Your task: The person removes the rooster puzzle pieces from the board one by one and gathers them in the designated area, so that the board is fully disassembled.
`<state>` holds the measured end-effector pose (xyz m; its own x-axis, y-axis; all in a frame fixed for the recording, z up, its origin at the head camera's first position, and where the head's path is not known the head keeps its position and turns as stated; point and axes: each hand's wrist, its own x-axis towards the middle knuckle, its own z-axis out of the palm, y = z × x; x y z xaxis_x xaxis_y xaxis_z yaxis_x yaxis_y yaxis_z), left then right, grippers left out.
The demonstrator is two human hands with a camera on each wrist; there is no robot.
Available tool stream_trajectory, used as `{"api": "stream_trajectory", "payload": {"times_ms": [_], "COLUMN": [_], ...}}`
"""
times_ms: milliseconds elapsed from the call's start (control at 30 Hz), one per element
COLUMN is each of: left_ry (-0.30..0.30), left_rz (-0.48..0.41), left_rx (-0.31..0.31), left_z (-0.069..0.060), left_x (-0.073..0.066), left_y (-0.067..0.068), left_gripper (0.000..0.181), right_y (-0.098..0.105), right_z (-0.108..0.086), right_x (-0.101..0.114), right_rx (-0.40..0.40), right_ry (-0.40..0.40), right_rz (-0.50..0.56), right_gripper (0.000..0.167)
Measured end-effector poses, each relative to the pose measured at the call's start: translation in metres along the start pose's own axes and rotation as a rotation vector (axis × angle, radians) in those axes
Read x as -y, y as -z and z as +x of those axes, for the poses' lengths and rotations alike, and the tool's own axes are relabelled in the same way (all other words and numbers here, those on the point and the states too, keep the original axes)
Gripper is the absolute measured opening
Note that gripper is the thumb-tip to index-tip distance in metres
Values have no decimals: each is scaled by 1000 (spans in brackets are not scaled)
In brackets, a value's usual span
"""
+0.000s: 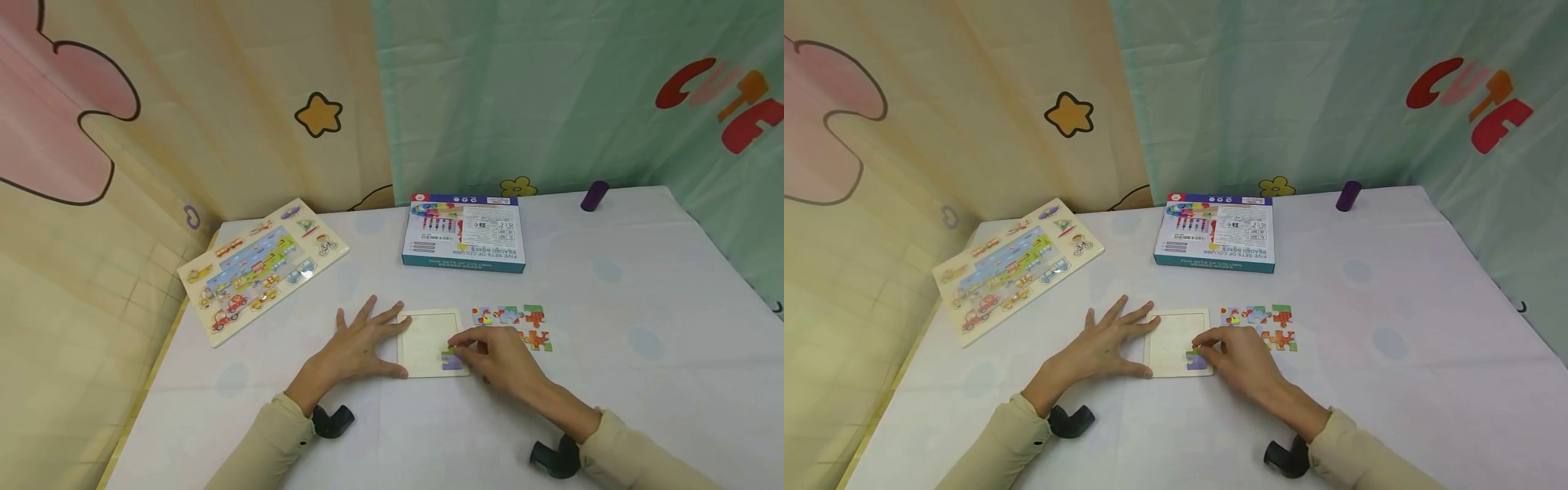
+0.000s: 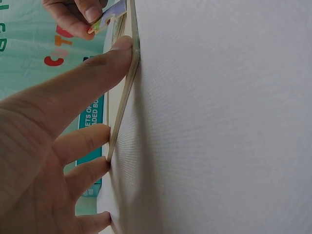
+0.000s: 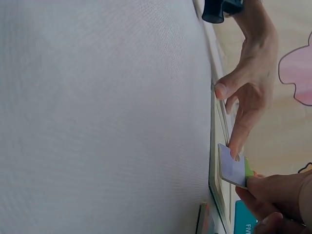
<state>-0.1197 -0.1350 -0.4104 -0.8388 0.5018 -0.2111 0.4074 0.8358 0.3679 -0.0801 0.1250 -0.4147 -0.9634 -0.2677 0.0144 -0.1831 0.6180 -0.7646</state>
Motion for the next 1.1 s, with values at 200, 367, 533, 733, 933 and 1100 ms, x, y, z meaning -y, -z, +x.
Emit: {"api": "stream_trajectory", "payload": {"times_ms": [200, 367, 533, 733, 933, 1100], "left_ry": [-7, -1, 6, -3, 0, 0], "left_rz": [6, 2, 4, -4, -14, -18], "left_rx": [-3, 3, -1, -6, 0, -4], "left_z": [1, 1, 1, 2, 1, 0], "left_x": [-1, -1, -1, 0, 0, 0], "left_y": [0, 0, 0, -1, -1, 0], "left_gripper": [91, 91, 92, 92, 92, 91], "right_y": [11, 29, 46, 66, 79, 83], "right_z": [-7, -17, -28, -42, -55, -59], "right_x": [-8, -19, -32, -46, -59, -67], "right_rx": [-3, -30, -66, -130, -137, -136], "right_ry": [-28, -72, -116, -176, -242, -248], "right_rz": [52, 54, 3, -76, -104, -122], "right_gripper": [14, 13, 12, 14, 18, 16]}}
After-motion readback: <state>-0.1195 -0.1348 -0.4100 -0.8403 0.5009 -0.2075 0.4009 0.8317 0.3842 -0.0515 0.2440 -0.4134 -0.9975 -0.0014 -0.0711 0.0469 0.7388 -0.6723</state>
